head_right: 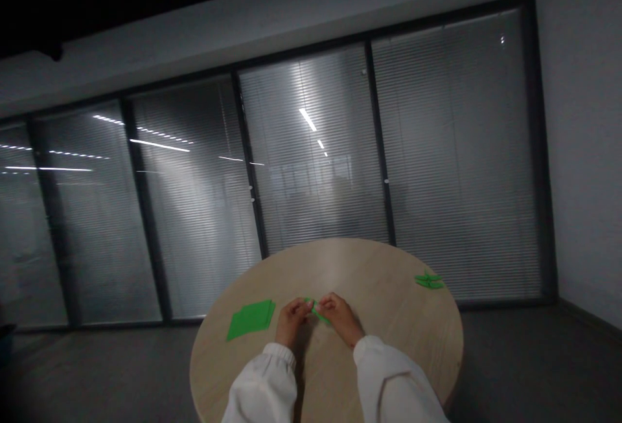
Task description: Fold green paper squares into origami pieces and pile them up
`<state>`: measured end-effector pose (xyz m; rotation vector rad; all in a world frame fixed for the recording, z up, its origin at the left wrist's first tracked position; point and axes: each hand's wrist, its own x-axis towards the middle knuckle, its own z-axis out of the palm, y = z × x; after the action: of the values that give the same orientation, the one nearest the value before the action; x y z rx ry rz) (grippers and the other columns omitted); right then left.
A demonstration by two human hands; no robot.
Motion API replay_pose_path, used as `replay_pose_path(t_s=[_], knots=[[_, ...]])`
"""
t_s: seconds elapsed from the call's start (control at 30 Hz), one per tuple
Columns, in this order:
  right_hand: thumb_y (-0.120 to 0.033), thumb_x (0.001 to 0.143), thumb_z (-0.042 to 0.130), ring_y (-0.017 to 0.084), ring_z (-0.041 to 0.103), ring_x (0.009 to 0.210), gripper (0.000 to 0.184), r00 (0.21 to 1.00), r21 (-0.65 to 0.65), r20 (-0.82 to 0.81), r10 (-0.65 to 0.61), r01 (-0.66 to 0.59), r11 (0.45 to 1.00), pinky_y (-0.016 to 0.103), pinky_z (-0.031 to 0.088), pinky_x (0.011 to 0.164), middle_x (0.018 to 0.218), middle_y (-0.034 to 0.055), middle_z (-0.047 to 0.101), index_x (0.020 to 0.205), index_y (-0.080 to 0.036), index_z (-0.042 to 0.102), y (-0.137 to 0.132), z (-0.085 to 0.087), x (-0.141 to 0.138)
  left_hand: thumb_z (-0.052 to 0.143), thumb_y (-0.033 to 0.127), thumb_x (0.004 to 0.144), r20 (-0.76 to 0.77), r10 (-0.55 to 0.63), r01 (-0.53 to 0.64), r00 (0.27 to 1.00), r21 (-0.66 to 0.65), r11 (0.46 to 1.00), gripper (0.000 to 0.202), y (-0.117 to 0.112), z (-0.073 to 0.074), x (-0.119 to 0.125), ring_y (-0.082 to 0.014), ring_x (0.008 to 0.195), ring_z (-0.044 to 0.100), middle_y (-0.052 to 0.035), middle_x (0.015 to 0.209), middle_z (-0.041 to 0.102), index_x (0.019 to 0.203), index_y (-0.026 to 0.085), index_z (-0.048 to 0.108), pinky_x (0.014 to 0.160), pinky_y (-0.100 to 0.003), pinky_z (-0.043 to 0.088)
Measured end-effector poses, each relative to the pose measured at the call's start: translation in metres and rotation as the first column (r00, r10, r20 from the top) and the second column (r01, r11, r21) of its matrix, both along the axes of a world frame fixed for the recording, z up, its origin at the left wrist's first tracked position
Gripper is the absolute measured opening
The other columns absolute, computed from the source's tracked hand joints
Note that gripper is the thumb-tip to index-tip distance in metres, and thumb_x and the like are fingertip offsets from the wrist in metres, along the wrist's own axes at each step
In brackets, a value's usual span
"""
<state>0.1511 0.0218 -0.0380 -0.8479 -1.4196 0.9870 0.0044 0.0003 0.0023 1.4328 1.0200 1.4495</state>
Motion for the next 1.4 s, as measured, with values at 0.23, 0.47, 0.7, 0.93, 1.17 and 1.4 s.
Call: replay_pose_path(t_s=[0.23,0.47,0.7,0.93,1.17,1.4], knots=[[-0.058,0.074,0.059,0.013,0.055,0.060,0.042,0.987,0.031,0.037,0.153,-0.155,0.987,0.024,0.039,0.056,0.066,0.0007,0.063,0.074,-0.016,0.061,-0.006,0.004,-0.002,0.078,0.052,0.047,-0.012,0.020,-0.020,1.000,0.046,0.999,0.042,0.001,0.002,0.002,-0.0116,0.050,0.047,0.0003,0.047,0.052,0.045,0.014,0.059,0.051,-0.023,0.039],[-0.055,0.075,0.057,0.013,0.055,0.057,0.039,0.989,0.030,0.134,0.064,-0.069,0.997,0.025,0.043,0.059,0.060,-0.0001,0.061,0.067,-0.017,0.060,-0.003,0.000,-0.001,0.078,0.047,0.050,0.084,-0.016,0.018,0.996,-0.028,0.999,0.036,0.002,-0.001,0.000,-0.0125,0.053,0.054,-0.0017,0.056,0.062,0.062,0.015,0.069,0.053,-0.023,0.043],[-0.053,0.074,0.059,0.012,0.056,0.056,0.037,0.986,-0.027,0.101,0.130,-0.128,0.991,0.023,0.041,0.055,0.062,0.0006,0.064,0.072,-0.016,0.063,-0.007,0.002,-0.001,0.075,0.048,0.054,0.048,0.015,-0.014,0.999,-0.032,0.999,0.036,0.001,-0.001,-0.004,-0.0126,0.050,0.053,-0.0022,0.055,0.062,0.064,0.013,0.071,0.051,-0.023,0.044],[-0.053,0.068,0.066,0.011,0.054,0.052,0.039,0.983,-0.015,0.062,0.171,-0.171,0.985,0.024,0.041,0.056,0.059,-0.0001,0.064,0.065,-0.015,0.062,-0.009,0.007,-0.001,0.072,0.048,0.056,0.008,0.043,-0.043,0.999,0.008,0.999,0.034,-0.002,0.005,-0.004,-0.0127,0.047,0.050,-0.0007,0.049,0.058,0.062,0.015,0.069,0.050,-0.024,0.041],[-0.055,0.069,0.066,0.014,0.056,0.058,0.041,0.984,0.037,0.067,0.166,-0.169,0.985,0.026,0.043,0.060,0.060,0.0018,0.065,0.064,-0.015,0.065,-0.020,0.019,0.000,0.071,0.043,0.058,-0.006,0.060,-0.059,0.998,0.052,0.997,0.029,0.009,-0.005,-0.004,-0.0155,0.058,0.056,-0.0023,0.061,0.062,0.071,0.017,0.066,0.056,-0.025,0.044],[-0.054,0.068,0.066,0.013,0.054,0.055,0.039,0.988,0.020,0.044,0.147,-0.148,0.989,0.026,0.041,0.058,0.060,0.0013,0.064,0.065,-0.015,0.065,-0.018,0.019,-0.001,0.069,0.035,0.066,-0.138,0.198,-0.153,0.970,0.285,0.946,0.018,0.003,-0.004,-0.001,-0.0226,0.084,0.062,-0.0071,0.083,0.068,0.075,0.019,0.068,0.074,-0.029,0.048]])
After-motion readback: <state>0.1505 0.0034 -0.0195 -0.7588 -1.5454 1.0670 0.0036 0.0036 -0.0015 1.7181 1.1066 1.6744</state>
